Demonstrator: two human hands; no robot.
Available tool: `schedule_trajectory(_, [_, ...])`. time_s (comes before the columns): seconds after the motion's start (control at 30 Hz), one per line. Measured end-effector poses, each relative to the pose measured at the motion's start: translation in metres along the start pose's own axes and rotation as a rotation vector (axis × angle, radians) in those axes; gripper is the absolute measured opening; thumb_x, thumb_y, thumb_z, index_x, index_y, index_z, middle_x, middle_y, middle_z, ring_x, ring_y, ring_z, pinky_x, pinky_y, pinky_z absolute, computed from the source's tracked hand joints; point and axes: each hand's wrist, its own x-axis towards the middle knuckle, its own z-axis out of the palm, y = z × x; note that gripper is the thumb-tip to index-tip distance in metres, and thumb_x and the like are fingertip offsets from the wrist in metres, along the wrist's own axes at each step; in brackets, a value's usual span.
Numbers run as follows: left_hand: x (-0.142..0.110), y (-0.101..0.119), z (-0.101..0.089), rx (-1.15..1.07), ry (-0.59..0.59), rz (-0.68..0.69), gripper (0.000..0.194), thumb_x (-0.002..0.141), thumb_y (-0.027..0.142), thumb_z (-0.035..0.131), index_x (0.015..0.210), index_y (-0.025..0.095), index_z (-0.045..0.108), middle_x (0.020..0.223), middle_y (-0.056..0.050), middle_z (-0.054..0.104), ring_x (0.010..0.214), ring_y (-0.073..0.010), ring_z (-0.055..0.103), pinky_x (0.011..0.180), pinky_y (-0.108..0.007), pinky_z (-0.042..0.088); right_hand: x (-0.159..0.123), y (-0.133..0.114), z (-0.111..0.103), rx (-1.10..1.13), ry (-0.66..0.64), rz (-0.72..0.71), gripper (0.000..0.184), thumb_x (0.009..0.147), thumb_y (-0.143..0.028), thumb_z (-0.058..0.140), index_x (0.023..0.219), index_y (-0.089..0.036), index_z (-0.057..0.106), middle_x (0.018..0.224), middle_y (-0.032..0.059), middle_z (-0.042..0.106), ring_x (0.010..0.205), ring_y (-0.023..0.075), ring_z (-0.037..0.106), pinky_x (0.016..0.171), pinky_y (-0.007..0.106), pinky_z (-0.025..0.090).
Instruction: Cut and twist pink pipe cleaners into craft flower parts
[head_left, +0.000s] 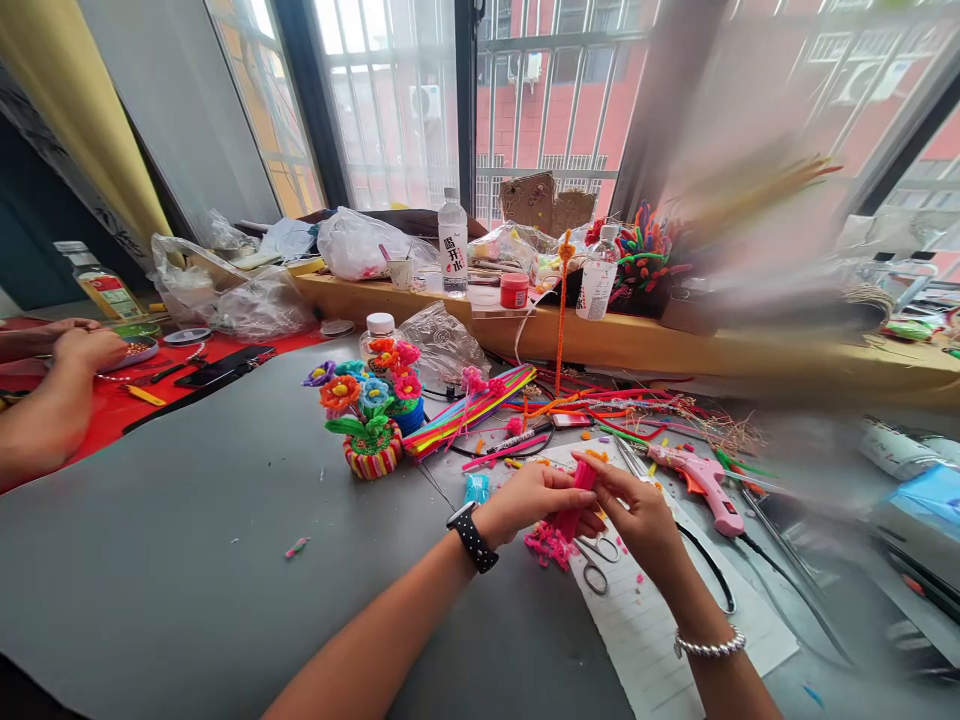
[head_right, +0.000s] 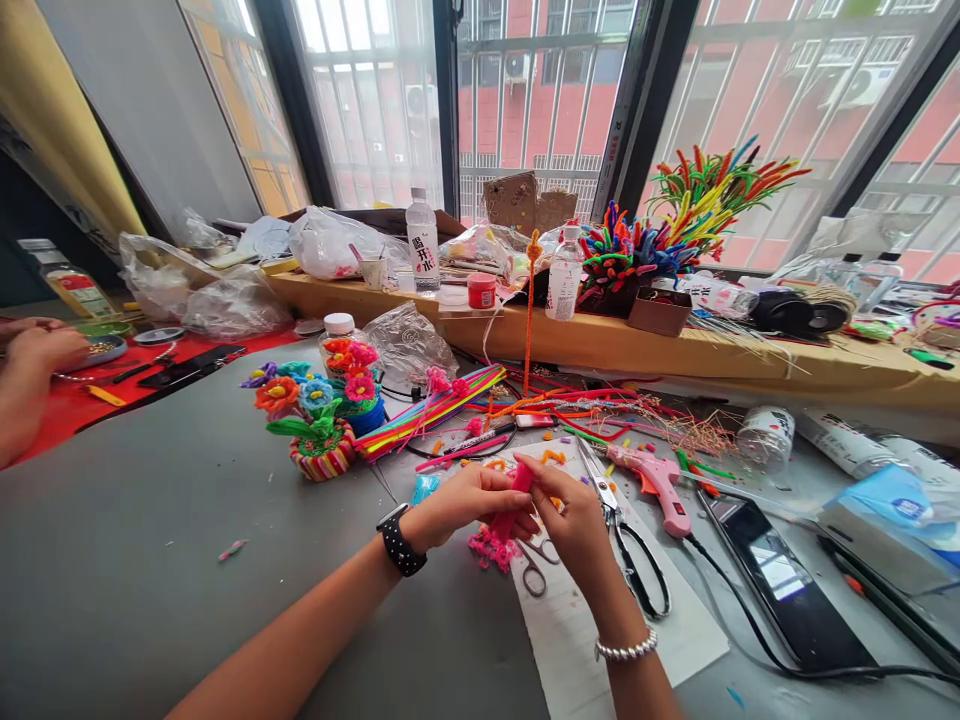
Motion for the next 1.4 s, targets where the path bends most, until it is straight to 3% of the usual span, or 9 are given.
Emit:
schedule_trajectory(0.1, [-0.001, 0.004, -0.004, 0.041, 0.060, 0.063, 0.034, 0.064, 0.041, 0.061, 0.072, 0.008, 0.064, 0.072, -0.011, 0.067, 0.063, -0.0161, 0.061, 0.060, -0.025, 0.045, 0.001, 0.001, -0.004, 0.059, -0.020, 0.049, 0.037, 0.079, -0.031, 0.047, 0.114, -0.021, 0.053, 0.104, 0.0064, 0.063, 0.088, 0.0199, 0.060, 0.076, 0.033, 0.049])
schedule_trajectory(0.23, [-0.002, 0.011, -0.011, 0.011, 0.252, 0.164, 0.034, 0.067, 0.041, 0.059, 0.076, 0.008, 0.064, 0.081, -0.012, 0.067, 0.070, -0.0173, 0.062, 0.064, -0.026, 0.045, 0.002, 0.005, -0.011, 0.055, 0.104, 0.148, 0.035, 0.078, -0.035, 0.049, 0.108, -0.017, 0.055, 0.100, 0.0092, 0.064, 0.087, 0.0209, 0.060, 0.074, 0.034, 0.049])
schedule_trajectory(0.4, [0.000, 0.011, -0.018, 0.018, 0.449, 0.268, 0.031, 0.067, 0.037, 0.060, 0.077, 0.009, 0.063, 0.085, -0.012, 0.066, 0.075, -0.0182, 0.061, 0.068, -0.027, 0.045, 0.001, 0.018, -0.015, -0.245, 0.121, 0.149, 0.024, 0.078, -0.034, 0.048, 0.085, -0.016, 0.062, 0.091, 0.0094, 0.065, 0.074, 0.0201, 0.061, 0.068, 0.034, 0.049])
schedule_trajectory(0.6, [0.002, 0.009, -0.024, -0.029, 0.459, 0.353, 0.027, 0.065, 0.026, 0.063, 0.087, 0.012, 0.059, 0.088, -0.008, 0.066, 0.085, -0.0180, 0.059, 0.075, -0.028, 0.044, 0.001, 0.026, -0.008, -0.370, 0.033, 0.081, 0.020, 0.078, -0.030, 0.048, 0.080, -0.018, 0.064, 0.082, 0.0071, 0.064, 0.066, 0.0198, 0.059, 0.064, 0.035, 0.048])
schedule_trajectory(0.87, [0.004, 0.009, -0.030, -0.025, 0.451, 0.386, 0.024, 0.065, 0.019, 0.060, 0.089, 0.013, 0.058, 0.089, -0.008, 0.065, 0.086, -0.0178, 0.059, 0.074, -0.027, 0.044, 0.001, 0.021, 0.019, -0.428, -0.023, -0.042, 0.014, 0.072, -0.024, 0.054, 0.079, -0.022, 0.066, 0.079, 0.0053, 0.063, 0.081, 0.0236, 0.055, 0.076, 0.037, 0.042])
schedule_trajectory(1.1, [0.001, 0.015, -0.037, -0.044, 0.471, 0.374, 0.025, 0.065, 0.014, 0.058, 0.090, 0.012, 0.056, 0.083, -0.007, 0.066, 0.080, -0.0165, 0.060, 0.076, -0.030, 0.045, 0.002, 0.033, -0.015, -0.467, 0.169, 0.028, 0.025, 0.079, -0.028, 0.042, 0.087, -0.016, 0.062, 0.087, 0.0102, 0.061, 0.074, 0.0233, 0.055, 0.069, 0.039, 0.043])
schedule_trajectory(1.23, [0.000, 0.016, -0.039, -0.009, 0.524, 0.377, 0.028, 0.065, 0.016, 0.058, 0.092, 0.012, 0.055, 0.086, -0.007, 0.065, 0.080, -0.0169, 0.060, 0.072, -0.028, 0.046, 0.001, 0.040, -0.029, -0.492, 0.073, 0.018, 0.024, 0.075, -0.022, 0.043, 0.086, -0.021, 0.065, 0.087, 0.0069, 0.061, 0.083, 0.0234, 0.054, 0.072, 0.037, 0.043])
schedule_trajectory(1.4, [-0.003, 0.019, -0.041, 0.023, 0.596, 0.384, 0.032, 0.065, 0.024, 0.060, 0.094, 0.014, 0.051, 0.087, -0.008, 0.065, 0.078, -0.0178, 0.061, 0.065, -0.026, 0.047, 0.001, 0.041, -0.026, -0.489, -0.047, -0.010, 0.017, 0.067, -0.022, 0.055, 0.079, -0.024, 0.067, 0.085, 0.0056, 0.060, 0.082, 0.0240, 0.054, 0.077, 0.039, 0.040])
